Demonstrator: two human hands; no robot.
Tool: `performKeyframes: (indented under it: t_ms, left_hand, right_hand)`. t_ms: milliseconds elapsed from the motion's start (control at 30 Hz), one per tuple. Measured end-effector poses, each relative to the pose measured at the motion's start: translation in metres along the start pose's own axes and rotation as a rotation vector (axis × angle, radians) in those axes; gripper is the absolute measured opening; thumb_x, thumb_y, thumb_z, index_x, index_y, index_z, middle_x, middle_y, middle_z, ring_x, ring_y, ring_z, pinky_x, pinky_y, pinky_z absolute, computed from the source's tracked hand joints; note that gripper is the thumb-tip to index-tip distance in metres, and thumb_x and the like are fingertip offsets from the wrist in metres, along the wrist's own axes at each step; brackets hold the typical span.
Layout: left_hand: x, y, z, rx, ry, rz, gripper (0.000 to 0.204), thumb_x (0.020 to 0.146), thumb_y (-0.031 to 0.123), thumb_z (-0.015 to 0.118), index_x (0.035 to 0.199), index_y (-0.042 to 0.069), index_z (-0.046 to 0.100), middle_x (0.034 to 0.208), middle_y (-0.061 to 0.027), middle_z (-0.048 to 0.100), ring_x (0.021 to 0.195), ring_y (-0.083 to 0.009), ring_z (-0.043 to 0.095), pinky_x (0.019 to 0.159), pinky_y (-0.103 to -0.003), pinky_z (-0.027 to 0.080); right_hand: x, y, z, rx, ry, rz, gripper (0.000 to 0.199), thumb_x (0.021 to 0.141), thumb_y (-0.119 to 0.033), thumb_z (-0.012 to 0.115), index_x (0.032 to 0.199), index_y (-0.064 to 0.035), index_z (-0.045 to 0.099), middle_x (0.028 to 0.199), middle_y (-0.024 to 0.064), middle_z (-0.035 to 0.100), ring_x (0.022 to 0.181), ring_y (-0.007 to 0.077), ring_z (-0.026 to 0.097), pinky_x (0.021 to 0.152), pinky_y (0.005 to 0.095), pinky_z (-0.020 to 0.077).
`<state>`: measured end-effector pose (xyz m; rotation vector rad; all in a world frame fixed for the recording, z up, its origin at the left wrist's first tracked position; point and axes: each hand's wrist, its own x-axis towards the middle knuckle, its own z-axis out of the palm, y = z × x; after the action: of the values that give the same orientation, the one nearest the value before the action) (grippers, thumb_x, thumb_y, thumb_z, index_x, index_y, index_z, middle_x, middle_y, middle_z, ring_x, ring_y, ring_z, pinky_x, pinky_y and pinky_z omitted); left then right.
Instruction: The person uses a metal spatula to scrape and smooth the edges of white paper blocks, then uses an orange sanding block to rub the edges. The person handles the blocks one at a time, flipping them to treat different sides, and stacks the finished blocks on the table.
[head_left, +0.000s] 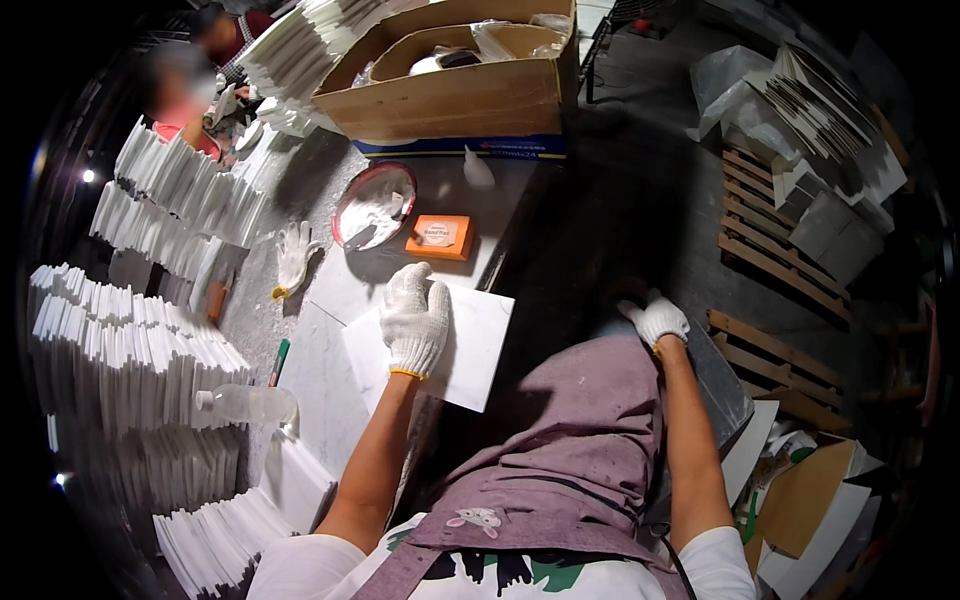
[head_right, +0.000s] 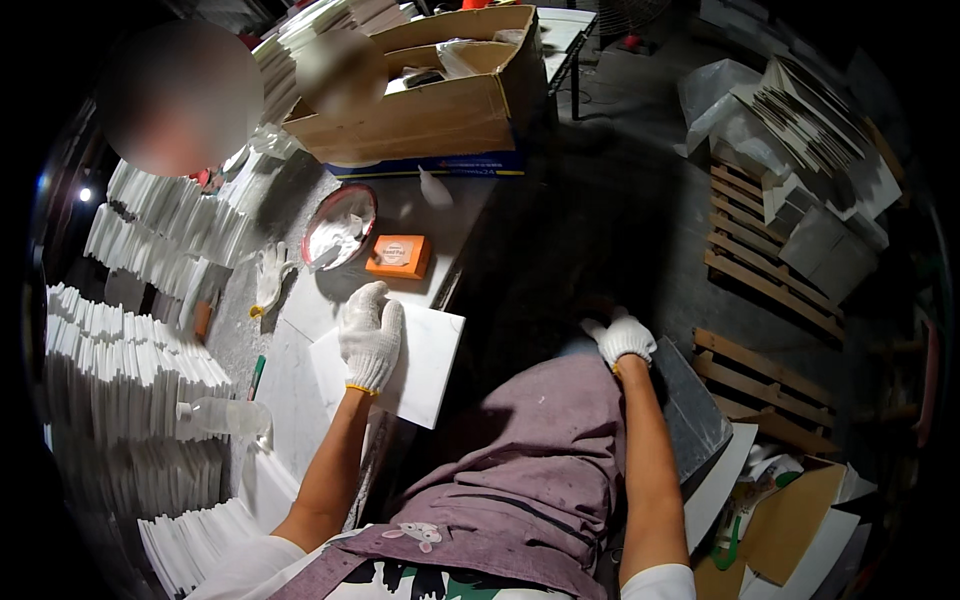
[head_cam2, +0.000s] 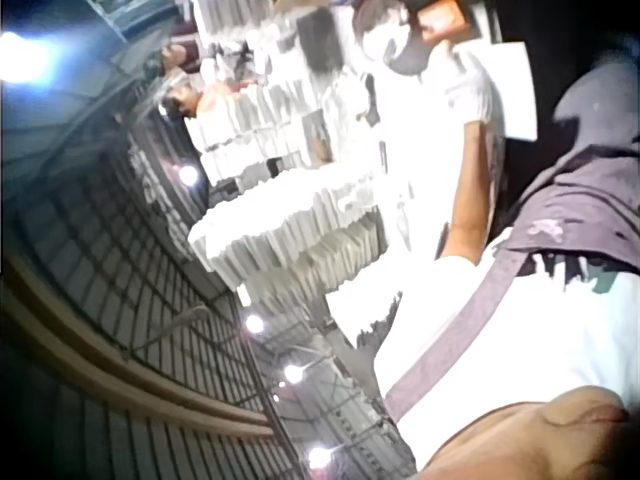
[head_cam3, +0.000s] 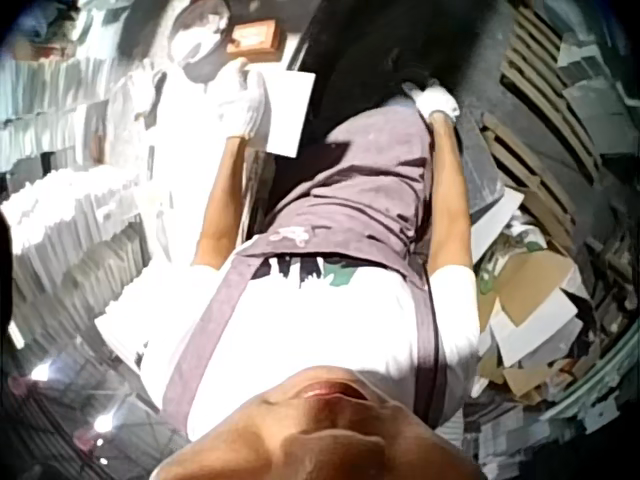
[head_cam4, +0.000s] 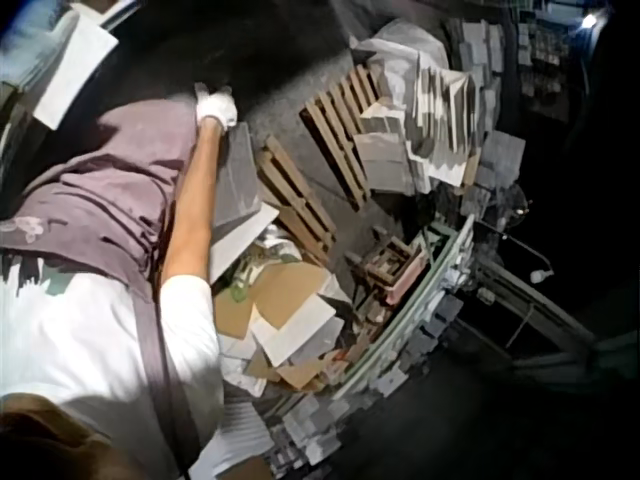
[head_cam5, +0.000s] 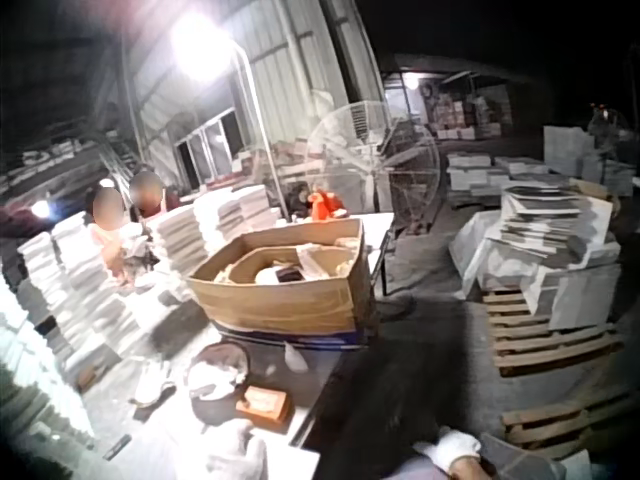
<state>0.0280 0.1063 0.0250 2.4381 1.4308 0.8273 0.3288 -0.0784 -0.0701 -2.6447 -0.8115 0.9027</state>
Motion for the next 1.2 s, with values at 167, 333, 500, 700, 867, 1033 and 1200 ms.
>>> performKeyframes:
  t_ms: [167, 333, 500, 700, 867, 1033, 1200]
  left_hand:
    - [-0.002, 0.004, -0.006, -0.021, 0.081, 0.038, 0.026, 0.087, 0.016, 0.062, 0.111, 0.007, 0.062, 0.114, -0.0153, 0.061, 0.109, -0.0339, 0.056, 0.097, -0.043, 0.044]
    - [0.001, 0.010, -0.012, -0.047, 0.017, -0.009, 0.029, 0.088, 0.019, 0.060, 0.114, 0.006, 0.060, 0.116, -0.0180, 0.060, 0.113, -0.0354, 0.054, 0.099, -0.043, 0.043]
    - [-0.003, -0.002, -0.009, -0.038, 0.028, 0.015, 0.031, 0.086, 0.022, 0.062, 0.113, 0.007, 0.060, 0.118, -0.0167, 0.059, 0.111, -0.0360, 0.055, 0.097, -0.044, 0.044]
    - [-0.002, -0.001, -0.008, 0.016, 0.006, 0.028, 0.030, 0.086, 0.022, 0.060, 0.112, 0.007, 0.059, 0.113, -0.0144, 0.059, 0.108, -0.0349, 0.055, 0.093, -0.047, 0.044]
    - [-0.001, 0.000, -0.007, -0.010, 0.026, 0.022, 0.031, 0.085, 0.022, 0.062, 0.111, 0.006, 0.060, 0.114, -0.0146, 0.060, 0.107, -0.0358, 0.055, 0.092, -0.046, 0.045]
    - [-0.002, -0.003, -0.006, -0.009, 0.022, 0.028, 0.029, 0.085, 0.022, 0.060, 0.109, 0.007, 0.059, 0.110, -0.0136, 0.059, 0.106, -0.0345, 0.054, 0.093, -0.047, 0.043]
    - [0.004, 0.005, -0.009, -0.006, 0.034, 0.054, 0.028, 0.085, 0.022, 0.060, 0.108, 0.007, 0.060, 0.109, -0.0134, 0.059, 0.106, -0.0343, 0.055, 0.093, -0.046, 0.043]
  right_hand:
    - [0.034, 0.032, 0.006, 0.119, -0.134, -0.261, 0.058, 0.091, -0.046, 0.057, 0.129, -0.0028, 0.059, 0.124, 0.0256, 0.061, 0.116, 0.0429, 0.056, 0.096, 0.0415, 0.0464]
    - [-0.076, -0.022, -0.015, -0.162, 0.052, -0.837, 0.037, 0.089, -0.044, 0.056, 0.081, -0.0092, 0.067, 0.082, 0.0158, 0.065, 0.080, 0.0373, 0.063, 0.070, 0.0478, 0.0496]
    - [-0.098, -0.011, -0.033, -0.344, -0.158, -0.703, 0.039, 0.090, -0.048, 0.056, 0.082, -0.0112, 0.066, 0.085, 0.0119, 0.066, 0.083, 0.0334, 0.065, 0.069, 0.0450, 0.0499]
    - [-0.085, -0.014, -0.028, -0.122, 0.014, -0.742, 0.027, 0.089, -0.035, 0.061, 0.085, -0.0085, 0.067, 0.088, 0.0126, 0.066, 0.083, 0.0313, 0.065, 0.073, 0.0423, 0.0504]
    - [-0.061, -0.023, -0.006, 0.971, 0.141, -0.654, 0.012, 0.097, -0.007, 0.057, 0.108, -0.0049, 0.060, 0.089, 0.0001, 0.059, 0.074, 0.0054, 0.053, 0.067, 0.0210, 0.0483]
    - [-0.060, -0.095, 0.044, 1.339, -0.049, -0.419, 0.015, 0.099, -0.017, 0.058, 0.110, -0.0076, 0.060, 0.084, -0.0011, 0.059, 0.064, 0.0056, 0.054, 0.055, 0.0208, 0.0469]
    - [-0.028, -0.107, 0.171, 1.496, -0.361, -0.100, 0.017, 0.095, -0.022, 0.056, 0.100, -0.0059, 0.058, 0.076, 0.0025, 0.057, 0.060, 0.0130, 0.057, 0.047, 0.0256, 0.0460]
